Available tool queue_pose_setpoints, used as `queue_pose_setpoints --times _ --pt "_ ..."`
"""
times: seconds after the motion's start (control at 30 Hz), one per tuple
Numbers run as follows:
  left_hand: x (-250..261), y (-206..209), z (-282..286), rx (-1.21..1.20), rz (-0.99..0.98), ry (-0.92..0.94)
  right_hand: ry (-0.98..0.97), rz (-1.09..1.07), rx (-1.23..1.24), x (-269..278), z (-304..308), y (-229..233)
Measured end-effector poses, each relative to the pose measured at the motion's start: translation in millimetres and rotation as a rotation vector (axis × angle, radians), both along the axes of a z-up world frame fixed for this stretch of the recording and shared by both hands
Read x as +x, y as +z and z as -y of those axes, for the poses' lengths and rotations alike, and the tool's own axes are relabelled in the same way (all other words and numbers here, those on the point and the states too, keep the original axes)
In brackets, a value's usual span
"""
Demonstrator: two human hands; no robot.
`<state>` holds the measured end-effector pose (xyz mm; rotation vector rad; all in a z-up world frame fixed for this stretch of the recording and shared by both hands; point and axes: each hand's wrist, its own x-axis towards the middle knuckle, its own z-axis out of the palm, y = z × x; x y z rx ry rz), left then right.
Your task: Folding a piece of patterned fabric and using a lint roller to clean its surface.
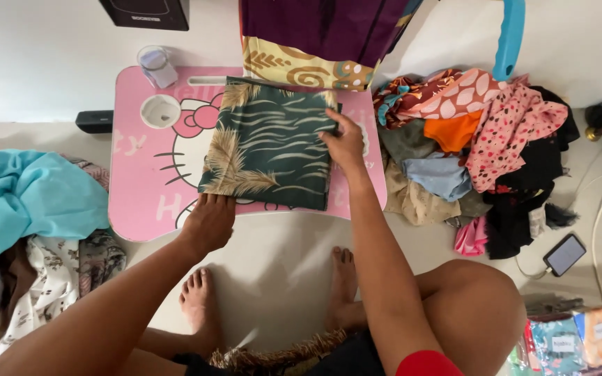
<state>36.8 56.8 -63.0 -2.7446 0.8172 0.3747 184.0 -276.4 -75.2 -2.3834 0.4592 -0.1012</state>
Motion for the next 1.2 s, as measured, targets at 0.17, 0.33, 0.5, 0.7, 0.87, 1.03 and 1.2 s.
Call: queue_pose_setpoints --times 0.17,0.33,0.5,0.7,0.87,1.03,1.2 --pt "-6.6 13.5 9.3 0.077 0.139 0.020 0.068 0.157 0.314 -2.6 18.0 -18.2" --pt "-4.4 -13.1 7.7 0.050 0.140 0.037 0.109 0.254 0.369 -22.6 13.4 -3.7" --pt "-2.5 -12.1 11.6 0.046 0.146 0.052 0.094 0.216 0.461 -53.7 0.9 16.3" --pt "-3.6 -16.3 11.5 0.098 0.107 0.050 0.082 0.140 0.544 -97.2 2.9 13.6" --pt "-1.0 -28.9 10.1 0.111 0.093 0.071 0.150 0.114 0.536 -115.3 3.8 9.3" --pt "2.5 -28.7 10.1 0.096 0.086 0.073 0.179 0.074 0.438 -121.0 18.2 -19.3" --pt "2.6 -35.4 9.3 0.111 0.074 0.083 0.172 0.063 0.417 -133.6 6.0 -7.0"
